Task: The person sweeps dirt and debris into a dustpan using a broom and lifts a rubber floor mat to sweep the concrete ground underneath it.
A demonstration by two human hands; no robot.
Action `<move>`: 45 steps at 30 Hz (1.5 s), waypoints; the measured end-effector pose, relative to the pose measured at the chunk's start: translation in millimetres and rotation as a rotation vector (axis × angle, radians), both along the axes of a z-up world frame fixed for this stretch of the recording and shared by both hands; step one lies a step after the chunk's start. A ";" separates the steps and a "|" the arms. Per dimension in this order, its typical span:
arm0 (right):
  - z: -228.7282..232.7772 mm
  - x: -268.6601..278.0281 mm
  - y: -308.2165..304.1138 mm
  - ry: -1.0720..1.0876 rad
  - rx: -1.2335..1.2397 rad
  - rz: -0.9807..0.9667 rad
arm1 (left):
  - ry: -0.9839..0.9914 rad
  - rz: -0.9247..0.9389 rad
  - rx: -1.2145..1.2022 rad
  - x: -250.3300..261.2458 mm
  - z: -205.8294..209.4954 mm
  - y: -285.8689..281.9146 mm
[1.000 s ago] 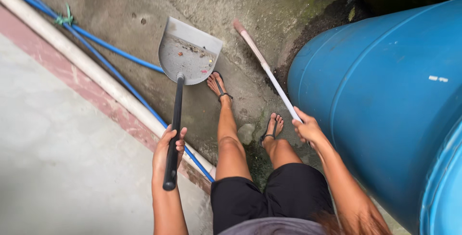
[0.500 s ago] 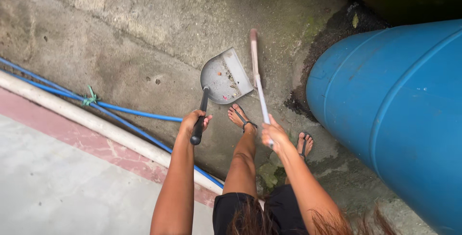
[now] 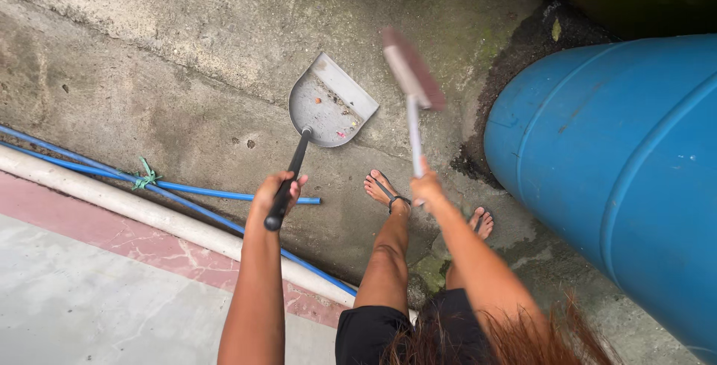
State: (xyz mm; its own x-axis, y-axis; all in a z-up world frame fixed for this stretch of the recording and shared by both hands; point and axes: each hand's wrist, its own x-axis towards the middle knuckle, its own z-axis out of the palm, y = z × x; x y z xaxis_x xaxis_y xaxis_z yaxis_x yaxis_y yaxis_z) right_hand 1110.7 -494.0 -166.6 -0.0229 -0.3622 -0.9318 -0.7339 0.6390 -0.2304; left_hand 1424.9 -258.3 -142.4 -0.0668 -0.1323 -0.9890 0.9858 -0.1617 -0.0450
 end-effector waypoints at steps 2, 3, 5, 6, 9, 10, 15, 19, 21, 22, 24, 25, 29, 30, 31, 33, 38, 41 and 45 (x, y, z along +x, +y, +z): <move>27.5 -0.4 20.9 -0.075 0.199 0.080 | 0.005 0.018 0.007 4.8 -15.0 -11.1; 42.4 -3.4 18.9 -0.157 0.263 -0.001 | -0.001 0.038 -0.001 7.2 -17.1 -10.0; 73.6 -22.8 -3.8 -0.312 0.377 -0.175 | 0.000 0.067 -0.027 11.3 -21.8 -13.1; 87.6 -32.7 -18.7 -0.292 0.367 -0.213 | -0.007 0.050 -0.029 16.0 -19.5 -11.9; 114.9 -62.6 -72.3 -0.272 0.318 -0.344 | -0.019 0.002 -0.033 18.7 1.8 -1.6; 112.1 -64.8 -90.7 -0.213 0.240 -0.376 | -0.022 -0.018 -0.039 22.1 9.0 -2.1; 4.1 -28.8 -187.6 -0.093 -0.196 -0.261 | 0.031 0.040 -0.050 57.5 15.8 -28.1; -64.8 44.3 -185.3 0.040 -0.132 -0.061 | 0.057 0.077 -0.055 85.6 -29.5 -69.8; -58.5 54.7 -133.2 0.124 -0.213 0.295 | 0.065 0.065 -0.059 80.9 -53.9 -88.9; -49.3 56.5 -114.0 0.032 -0.143 0.200 | 0.066 0.065 -0.065 85.1 -66.2 -101.8; -3.4 46.7 -100.9 -0.108 0.069 0.184 | 0.048 0.051 -0.052 91.5 -74.3 -118.8; 18.8 41.1 -111.6 -0.185 0.151 0.091 | 0.030 0.039 -0.033 90.4 -74.0 -129.4; 88.1 10.8 -177.3 -0.183 0.362 -0.137 | 0.024 0.071 0.001 99.3 -43.6 -129.1; 93.4 8.7 -185.8 -0.173 0.322 -0.156 | 0.018 0.056 -0.031 104.7 -36.1 -125.4; 91.5 10.6 -192.0 -0.118 0.234 -0.123 | 0.011 0.041 -0.062 110.8 -27.3 -116.7; 68.6 26.3 -203.4 -0.024 0.050 -0.050 | 0.009 0.031 -0.066 127.0 -21.6 -110.2; -15.5 134.5 -197.2 -0.178 0.016 -0.207 | 0.009 0.095 -0.045 176.3 -49.1 -103.0; -15.2 197.0 -137.0 -0.200 0.181 -0.035 | -0.084 -0.066 -0.035 207.1 -77.4 -123.6; 15.9 225.1 -104.0 -0.354 0.189 -0.020 | -0.091 -0.002 0.013 228.4 -81.4 -132.7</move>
State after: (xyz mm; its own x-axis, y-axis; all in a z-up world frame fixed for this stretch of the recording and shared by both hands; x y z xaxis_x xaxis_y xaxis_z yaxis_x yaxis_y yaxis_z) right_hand 1335.8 -598.0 -150.7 0.3058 -0.1867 -0.9336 -0.6173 0.7077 -0.3437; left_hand 1653.3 -391.0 -223.8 0.0229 -0.1191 -0.9926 0.9857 -0.1633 0.0424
